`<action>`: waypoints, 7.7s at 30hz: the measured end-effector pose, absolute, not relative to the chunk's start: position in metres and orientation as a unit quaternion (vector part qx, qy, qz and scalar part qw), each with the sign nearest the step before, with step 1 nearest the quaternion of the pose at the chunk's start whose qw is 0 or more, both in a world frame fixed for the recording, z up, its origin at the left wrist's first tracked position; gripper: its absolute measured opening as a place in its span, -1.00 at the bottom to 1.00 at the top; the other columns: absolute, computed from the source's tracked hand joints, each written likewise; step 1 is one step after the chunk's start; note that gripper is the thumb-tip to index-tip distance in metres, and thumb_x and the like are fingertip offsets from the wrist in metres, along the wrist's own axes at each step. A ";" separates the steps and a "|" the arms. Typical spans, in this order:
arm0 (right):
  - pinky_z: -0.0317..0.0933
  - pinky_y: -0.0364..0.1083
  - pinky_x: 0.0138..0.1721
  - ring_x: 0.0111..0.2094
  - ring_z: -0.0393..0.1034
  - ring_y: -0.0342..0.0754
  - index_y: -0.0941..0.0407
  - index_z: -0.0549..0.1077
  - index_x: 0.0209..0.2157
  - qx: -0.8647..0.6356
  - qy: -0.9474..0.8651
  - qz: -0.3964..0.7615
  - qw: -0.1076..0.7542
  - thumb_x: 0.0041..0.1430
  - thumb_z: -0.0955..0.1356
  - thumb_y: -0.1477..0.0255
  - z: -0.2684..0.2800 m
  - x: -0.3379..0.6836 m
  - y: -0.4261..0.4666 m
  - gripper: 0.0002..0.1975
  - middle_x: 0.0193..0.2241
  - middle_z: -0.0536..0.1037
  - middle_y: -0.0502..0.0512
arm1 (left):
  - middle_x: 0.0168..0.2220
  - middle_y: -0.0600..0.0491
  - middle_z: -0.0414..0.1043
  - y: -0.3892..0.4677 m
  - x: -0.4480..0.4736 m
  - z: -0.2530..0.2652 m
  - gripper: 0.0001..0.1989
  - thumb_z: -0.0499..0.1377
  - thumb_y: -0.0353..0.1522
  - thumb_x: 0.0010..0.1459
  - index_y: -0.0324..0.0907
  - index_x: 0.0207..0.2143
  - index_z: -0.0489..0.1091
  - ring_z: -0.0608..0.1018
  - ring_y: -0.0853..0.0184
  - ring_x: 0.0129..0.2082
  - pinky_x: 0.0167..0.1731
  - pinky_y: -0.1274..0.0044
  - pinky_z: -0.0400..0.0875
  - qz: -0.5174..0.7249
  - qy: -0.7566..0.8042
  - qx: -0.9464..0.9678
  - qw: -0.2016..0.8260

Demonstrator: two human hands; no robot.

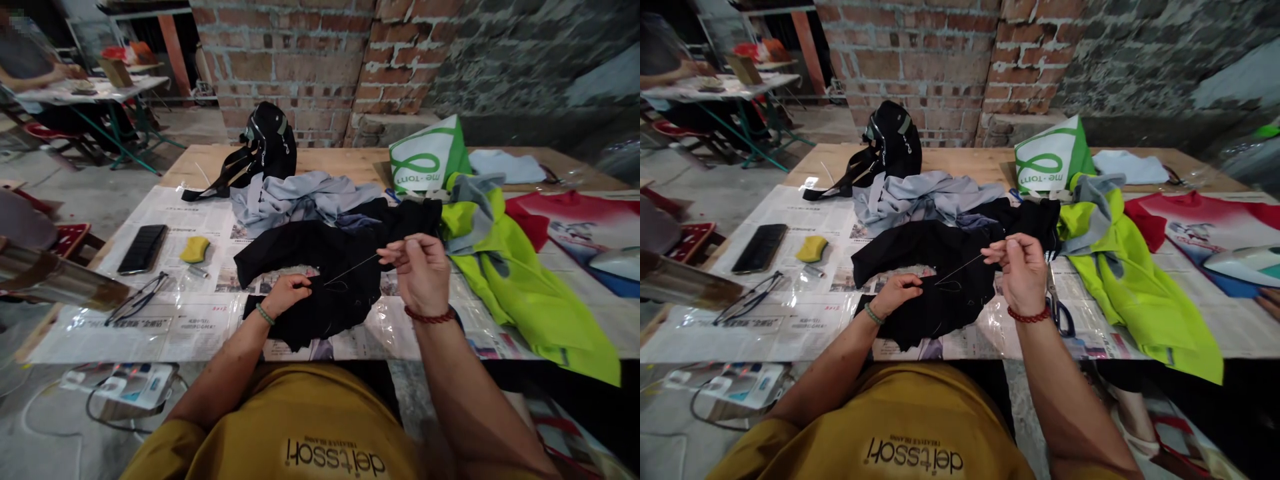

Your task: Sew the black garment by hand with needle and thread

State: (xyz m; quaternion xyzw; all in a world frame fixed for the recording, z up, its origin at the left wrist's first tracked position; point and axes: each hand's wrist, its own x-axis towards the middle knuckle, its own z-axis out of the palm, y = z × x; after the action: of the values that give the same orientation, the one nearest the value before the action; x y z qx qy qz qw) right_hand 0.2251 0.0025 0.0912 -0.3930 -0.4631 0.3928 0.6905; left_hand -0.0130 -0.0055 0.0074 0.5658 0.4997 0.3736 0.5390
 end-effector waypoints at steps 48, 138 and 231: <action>0.26 -0.01 -0.43 -0.41 0.43 -0.07 0.13 0.34 -0.34 -0.345 -0.416 -0.196 0.818 0.17 0.24 0.50 0.124 0.313 -0.011 -0.95 -0.45 0.48 0.04 | -0.63 0.19 0.15 -0.005 -0.017 0.006 -0.55 0.07 -0.56 -0.18 -0.24 -0.17 0.47 0.14 0.55 -0.63 -0.59 0.64 0.02 0.301 0.459 0.574 0.607; 0.21 -0.15 -0.40 -0.44 0.43 -0.08 0.07 0.41 -0.29 -0.529 -0.768 0.193 0.305 0.16 0.18 0.45 -0.002 0.165 -0.052 -0.80 -0.43 0.53 0.05 | -0.46 0.08 0.49 -0.010 -0.007 0.003 -0.83 0.18 -0.36 -0.05 -0.24 -0.38 0.49 0.45 0.42 -0.48 -0.46 0.61 0.31 0.355 0.505 0.624 0.479; 0.24 -0.03 -0.18 -0.32 0.39 -0.07 0.08 0.53 -0.41 -0.522 -0.645 0.358 0.427 0.06 0.31 0.27 -0.010 0.177 -0.029 -0.78 -0.42 0.53 0.05 | -0.47 0.03 0.39 -0.026 0.010 -0.009 -0.74 -0.06 -0.39 0.22 -0.20 -0.28 0.42 0.45 0.45 -0.49 -0.44 0.62 0.38 0.350 0.395 0.849 0.010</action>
State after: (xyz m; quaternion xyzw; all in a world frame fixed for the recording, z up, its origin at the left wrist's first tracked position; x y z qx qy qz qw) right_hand 0.1768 -0.0288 -0.0101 -0.5224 -0.6455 0.3579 0.4271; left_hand 0.0097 -0.0264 -0.0086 0.8493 0.3950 0.3501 0.0104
